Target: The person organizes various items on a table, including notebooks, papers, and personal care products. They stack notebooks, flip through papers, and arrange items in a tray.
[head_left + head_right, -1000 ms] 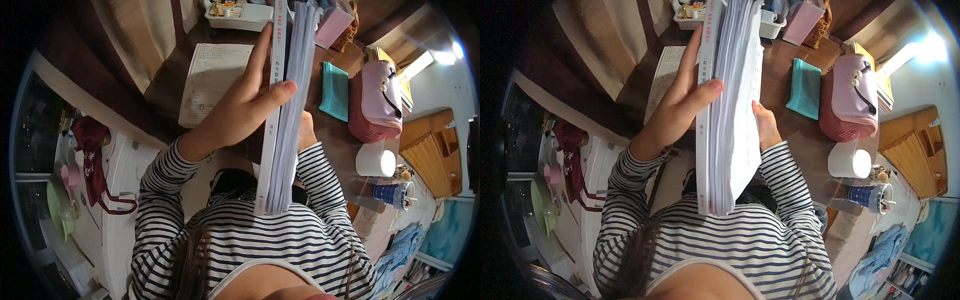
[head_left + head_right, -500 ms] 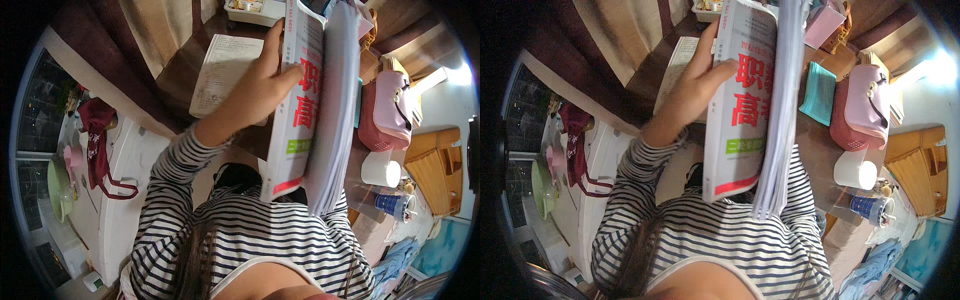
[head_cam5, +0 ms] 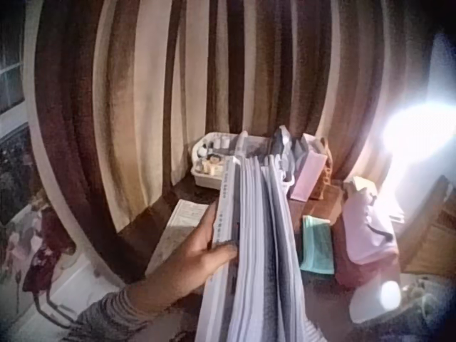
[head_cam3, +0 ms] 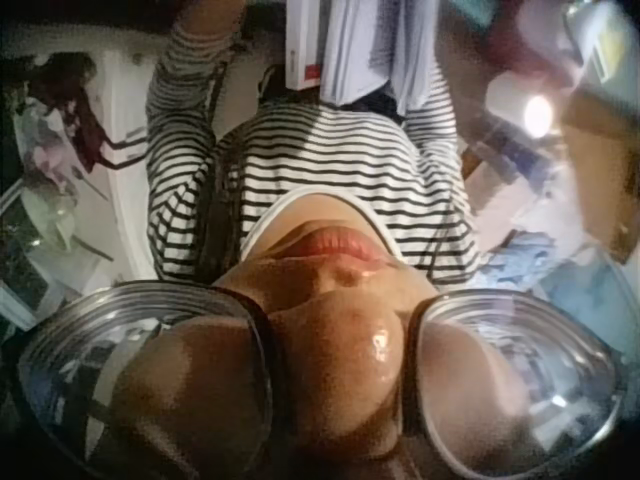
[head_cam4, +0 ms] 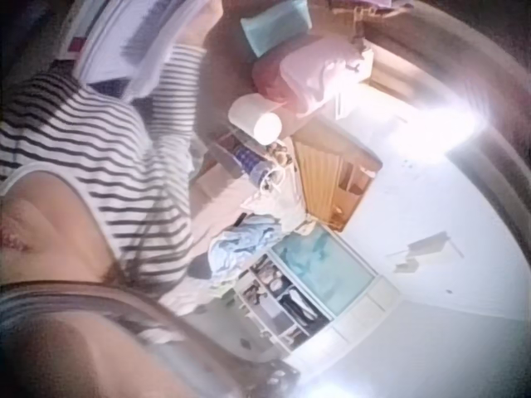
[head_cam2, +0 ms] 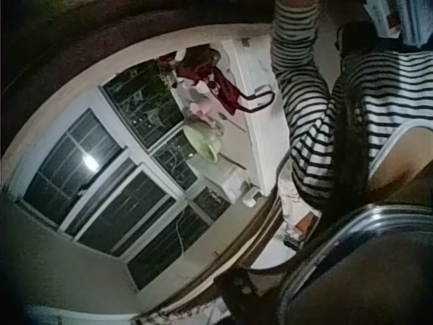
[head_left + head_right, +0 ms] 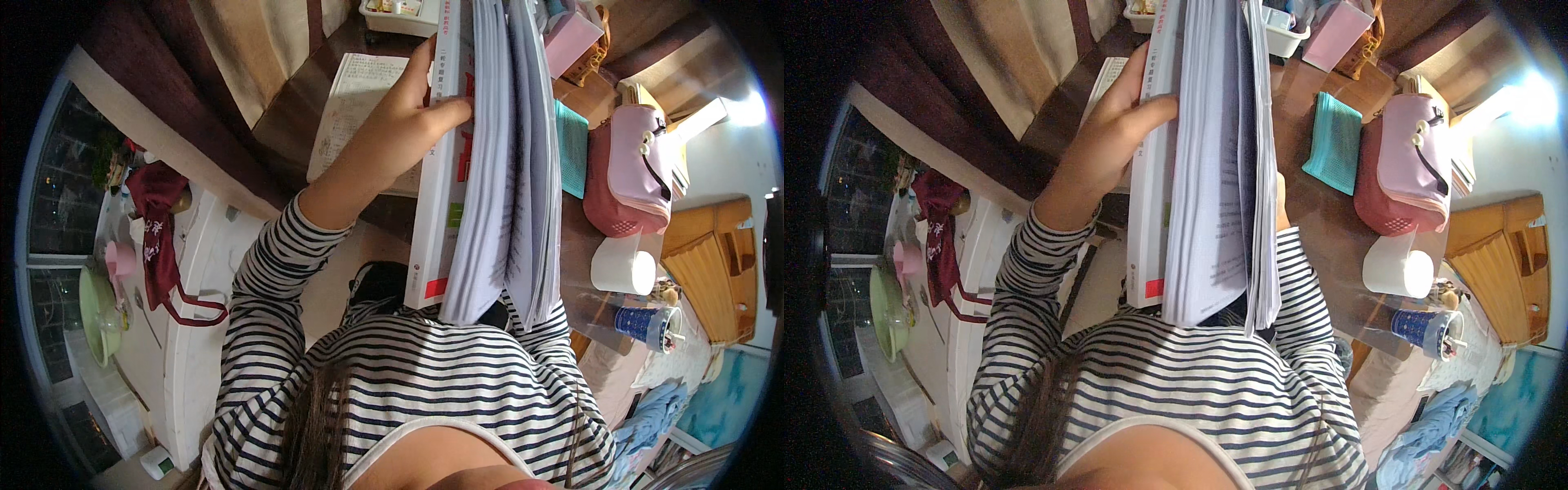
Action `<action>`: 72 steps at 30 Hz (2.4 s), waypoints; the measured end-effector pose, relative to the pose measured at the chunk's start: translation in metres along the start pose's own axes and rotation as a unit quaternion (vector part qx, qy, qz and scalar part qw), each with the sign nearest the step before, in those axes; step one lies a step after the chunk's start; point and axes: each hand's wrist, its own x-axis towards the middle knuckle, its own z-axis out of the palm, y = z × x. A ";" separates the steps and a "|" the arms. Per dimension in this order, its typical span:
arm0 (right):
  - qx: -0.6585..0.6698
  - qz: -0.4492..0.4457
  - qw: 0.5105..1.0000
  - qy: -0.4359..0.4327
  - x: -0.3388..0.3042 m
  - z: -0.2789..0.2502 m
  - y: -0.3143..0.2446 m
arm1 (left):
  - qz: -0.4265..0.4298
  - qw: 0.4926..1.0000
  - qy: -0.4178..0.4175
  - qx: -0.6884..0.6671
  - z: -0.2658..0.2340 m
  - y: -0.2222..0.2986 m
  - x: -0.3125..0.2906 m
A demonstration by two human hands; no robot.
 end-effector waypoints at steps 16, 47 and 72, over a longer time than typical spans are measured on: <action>-0.231 -0.382 0.891 0.077 -0.083 0.014 -0.069 | 0.018 0.997 0.008 -0.072 0.028 -0.002 -0.024; -0.372 -0.120 0.907 0.158 -0.102 -0.061 -0.041 | -0.187 0.907 0.176 0.334 -0.165 -0.189 0.004; -0.358 -0.071 0.919 0.147 -0.085 -0.073 -0.034 | -0.153 0.981 0.105 0.065 -0.142 -0.103 0.024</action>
